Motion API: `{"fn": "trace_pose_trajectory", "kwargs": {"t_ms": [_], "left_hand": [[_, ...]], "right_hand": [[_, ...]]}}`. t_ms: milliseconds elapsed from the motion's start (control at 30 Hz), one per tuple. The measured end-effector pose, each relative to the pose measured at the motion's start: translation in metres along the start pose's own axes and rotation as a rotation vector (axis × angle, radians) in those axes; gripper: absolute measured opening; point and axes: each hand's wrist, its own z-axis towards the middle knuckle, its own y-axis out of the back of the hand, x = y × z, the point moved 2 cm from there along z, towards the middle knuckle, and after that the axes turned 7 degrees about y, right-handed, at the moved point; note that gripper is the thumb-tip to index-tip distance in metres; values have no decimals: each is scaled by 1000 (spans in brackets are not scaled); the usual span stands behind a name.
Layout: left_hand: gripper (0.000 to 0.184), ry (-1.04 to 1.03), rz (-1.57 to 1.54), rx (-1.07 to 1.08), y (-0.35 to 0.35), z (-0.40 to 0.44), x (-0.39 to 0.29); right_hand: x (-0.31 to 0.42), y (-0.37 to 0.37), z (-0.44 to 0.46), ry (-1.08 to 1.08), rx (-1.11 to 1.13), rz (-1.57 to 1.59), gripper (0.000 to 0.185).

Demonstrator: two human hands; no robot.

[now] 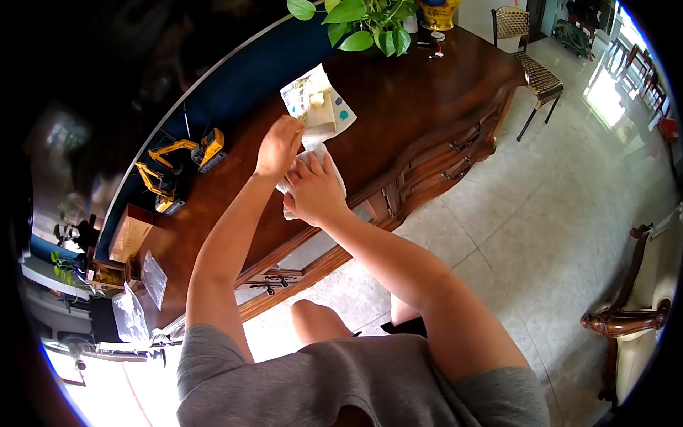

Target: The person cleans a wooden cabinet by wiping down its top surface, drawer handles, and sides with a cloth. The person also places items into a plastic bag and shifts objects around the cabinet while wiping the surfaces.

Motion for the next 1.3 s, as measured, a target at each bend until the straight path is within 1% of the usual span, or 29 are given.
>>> {"fn": "trace_pose_trajectory", "kwargs": {"t_ms": [33,67,100,167,200,233,300,367,433,467,500,533,567,633,700,767,800,833,867,933,967,1033,1067,1100,1167,1200,1233,1267,1300], "left_hand": [[27,203,-174,-5,1,1,0],[67,304,-135,-49,0,4,8],[67,304,-137,-50,-7,8,12],[116,687,-229,187,-27,11,30],[138,777,-355,331,-39,18,38],[131,772,-467,317,-45,21,36],[120,734,-433,306,-58,35,37],[111,772,-404,231,-79,48,40],[107,758,-385,175,-99,64,38],[103,821,-400,161,-110,72,36],[99,884,-413,146,-121,81,35],[101,935,-404,160,-130,91,33],[102,992,-394,174,-138,98,32],[107,985,-350,150,-145,112,28],[107,1018,-391,117,-140,115,24],[107,1077,-334,108,-120,109,16],[103,996,-344,77,-104,97,12],[99,914,-352,51,-88,79,4],[87,717,-394,2,-64,57,-1],[71,500,-340,-66,4,-4,-23],[66,433,-338,-106,41,-38,-29],[53,409,-132,-203,107,-104,-25],[43,439,-36,-243,136,-140,-15],[39,536,81,-236,161,-181,0],[34,697,351,-403,205,-266,37],[37,780,481,-449,230,-304,58],[45,874,604,-472,253,-342,80],[53,1062,750,-543,267,-384,108],[65,1221,783,-587,284,-425,139]], "right_hand": [[0,0,-1,-5,-30,-10,49],[-1,0,-2,-7,-28,-13,49],[-1,2,-2,5,-15,-17,49],[-1,2,-2,24,2,-18,49],[-2,-1,-2,21,3,1,50],[-2,-2,-1,17,5,20,50],[-1,-5,-1,15,-2,14,50],[-2,-6,-1,16,-4,1,50],[-1,-3,0,25,-21,-8,52],[0,-1,0,40,-8,-9,52],[1,7,4,28,86,-29,53],[1,9,6,18,179,-50,55],[0,7,7,44,195,-48,55],[1,7,7,39,6,38,60],[1,1,8,63,-17,14,62],[4,4,9,42,8,13,58],[5,3,9,39,14,4,56],[4,0,7,49,16,-21,53],[6,3,7,54,47,-22,51],[6,0,8,48,81,-69,54],[6,0,8,45,96,-101,55],[8,-3,4,53,38,-219,58],[10,-1,5,34,103,-212,60],[7,-8,6,27,186,-255,61],[3,-14,6,26,274,-280,64],[4,-14,6,35,304,-286,65],[3,-14,6,42,333,-293,66],[0,-16,7,51,356,-309,67],[-1,-18,8,53,379,-315,67]]}}
